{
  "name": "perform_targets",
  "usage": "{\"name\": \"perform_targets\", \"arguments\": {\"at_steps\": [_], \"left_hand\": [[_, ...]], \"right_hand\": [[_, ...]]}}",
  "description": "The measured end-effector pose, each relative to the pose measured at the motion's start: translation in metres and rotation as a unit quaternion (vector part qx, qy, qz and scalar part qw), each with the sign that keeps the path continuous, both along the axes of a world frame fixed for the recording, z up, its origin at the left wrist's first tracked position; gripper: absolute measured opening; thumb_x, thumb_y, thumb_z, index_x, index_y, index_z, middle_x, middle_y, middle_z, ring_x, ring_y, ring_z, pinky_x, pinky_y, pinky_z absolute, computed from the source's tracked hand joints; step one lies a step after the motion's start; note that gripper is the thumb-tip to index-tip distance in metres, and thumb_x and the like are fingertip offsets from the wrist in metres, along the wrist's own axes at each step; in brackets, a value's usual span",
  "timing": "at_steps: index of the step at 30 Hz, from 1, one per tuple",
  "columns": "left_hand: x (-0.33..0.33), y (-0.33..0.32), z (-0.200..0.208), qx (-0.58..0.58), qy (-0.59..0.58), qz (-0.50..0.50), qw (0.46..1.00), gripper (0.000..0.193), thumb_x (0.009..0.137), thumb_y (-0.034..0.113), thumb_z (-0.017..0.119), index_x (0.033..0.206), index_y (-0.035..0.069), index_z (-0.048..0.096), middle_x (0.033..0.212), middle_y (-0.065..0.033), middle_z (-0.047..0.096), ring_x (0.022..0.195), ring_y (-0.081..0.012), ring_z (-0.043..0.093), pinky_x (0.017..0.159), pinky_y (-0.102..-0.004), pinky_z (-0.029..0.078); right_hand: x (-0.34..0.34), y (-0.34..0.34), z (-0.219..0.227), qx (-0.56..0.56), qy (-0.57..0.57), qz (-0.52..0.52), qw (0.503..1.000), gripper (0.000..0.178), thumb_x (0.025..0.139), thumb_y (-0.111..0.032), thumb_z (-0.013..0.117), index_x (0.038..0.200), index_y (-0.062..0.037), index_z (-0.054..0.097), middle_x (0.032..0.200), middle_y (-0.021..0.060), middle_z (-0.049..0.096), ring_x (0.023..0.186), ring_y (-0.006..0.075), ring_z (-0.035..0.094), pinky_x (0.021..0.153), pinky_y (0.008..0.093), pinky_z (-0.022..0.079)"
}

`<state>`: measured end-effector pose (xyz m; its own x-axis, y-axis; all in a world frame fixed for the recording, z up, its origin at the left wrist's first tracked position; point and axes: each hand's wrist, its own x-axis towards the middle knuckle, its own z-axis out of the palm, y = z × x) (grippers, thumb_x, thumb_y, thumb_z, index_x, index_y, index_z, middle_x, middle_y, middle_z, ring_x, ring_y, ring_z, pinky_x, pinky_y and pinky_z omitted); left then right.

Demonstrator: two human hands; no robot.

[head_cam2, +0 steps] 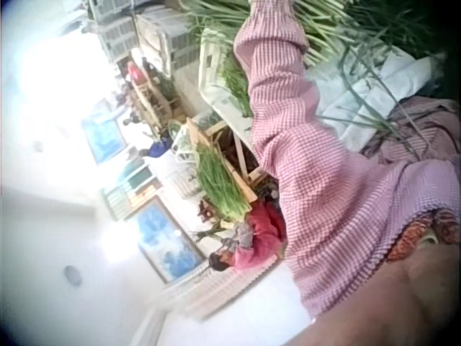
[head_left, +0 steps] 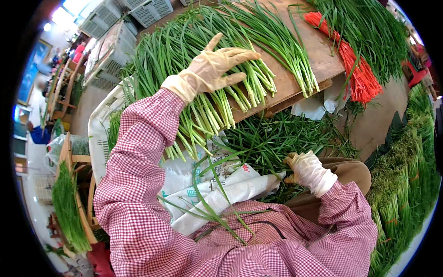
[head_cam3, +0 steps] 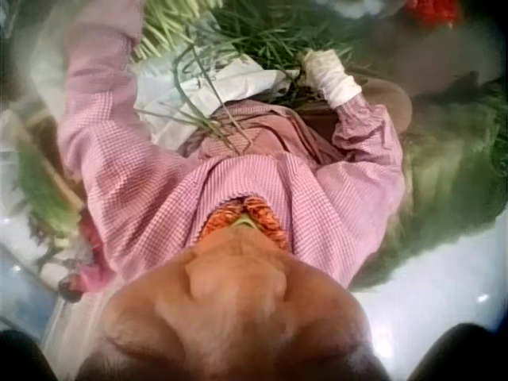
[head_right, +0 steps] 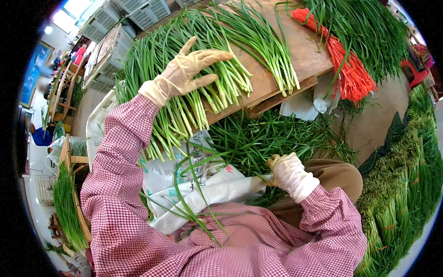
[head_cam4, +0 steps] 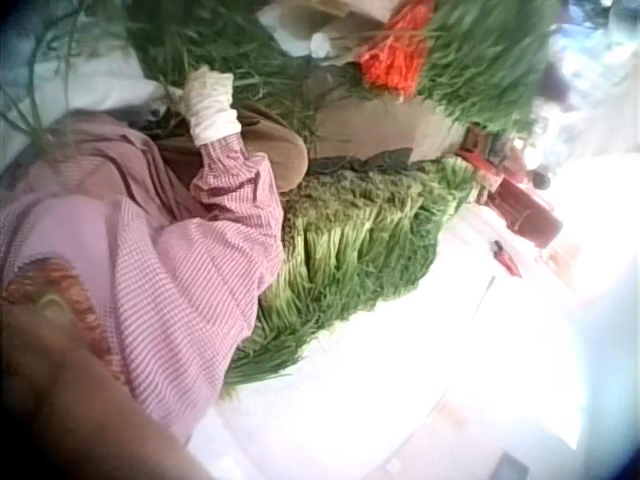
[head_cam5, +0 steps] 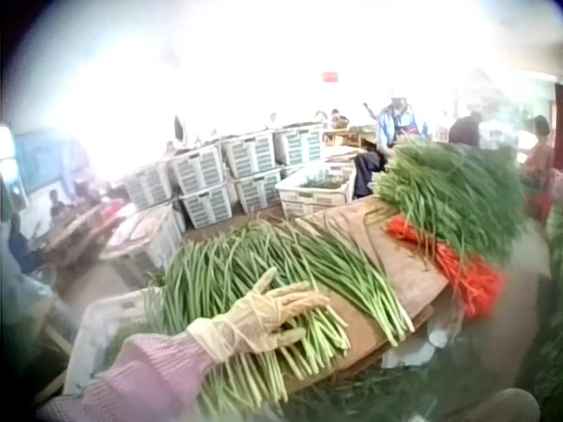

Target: The person sorts and bundles green stalks, likely chives or green onions, by hand while wearing gloves, placing organized bunches into a plastic crate.

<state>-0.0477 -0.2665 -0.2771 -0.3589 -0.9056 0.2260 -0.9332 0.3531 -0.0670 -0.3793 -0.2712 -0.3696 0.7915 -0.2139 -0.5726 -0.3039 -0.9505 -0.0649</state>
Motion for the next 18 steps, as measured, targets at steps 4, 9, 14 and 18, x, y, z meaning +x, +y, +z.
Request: {"name": "perform_targets", "arguments": {"at_steps": [4,9,14,18], "left_hand": [[0.026,0.03,-0.005,0.036,0.143,-0.012,0.989,0.044,0.096,0.04,0.035,0.134,0.019,0.04,0.125,-0.0049,0.054,0.118,-0.0203,0.049,0.112,-0.0479,0.014],[0.022,0.048,-0.017,-0.014,0.226,-0.021,0.974,0.037,0.096,0.029,0.042,0.127,0.011,0.049,0.121,-0.0062,0.056,0.094,-0.024,0.052,0.093,-0.0342,0.037],[0.016,0.048,-0.022,-0.047,0.131,0.023,0.99,0.039,0.091,0.024,0.051,0.128,0.013,0.047,0.128,-0.0022,0.052,0.11,-0.0231,0.051,0.097,-0.0363,0.036],[0.012,0.046,-0.025,-0.05,0.118,0.045,0.991,0.041,0.09,0.021,0.052,0.129,0.014,0.046,0.128,-0.0006,0.052,0.116,-0.0243,0.048,0.102,-0.0377,0.033]], "right_hand": [[0.008,-0.009,0.04,0.11,-0.23,-0.126,0.959,0.043,0.075,-0.04,0.068,0.105,-0.0103,0.062,0.094,0.0126,0.065,0.077,0.0297,0.064,0.067,0.038,0.051],[0.04,-0.025,0.079,0.137,-0.41,-0.136,0.891,0.025,0.081,-0.031,0.064,0.095,-0.011,0.063,0.085,0.0107,0.064,0.073,0.0308,0.063,0.064,0.0386,0.05],[0.091,-0.036,0.085,0.088,-0.514,-0.135,0.843,0.015,0.081,-0.02,0.063,0.093,-0.0116,0.063,0.083,0.0098,0.064,0.072,0.0301,0.062,0.063,0.0385,0.049],[0.114,-0.05,0.075,0.038,-0.553,-0.128,0.822,0.011,0.081,-0.017,0.061,0.091,-0.0126,0.064,0.081,0.0085,0.064,0.068,0.0288,0.062,0.061,0.0378,0.049]]}}
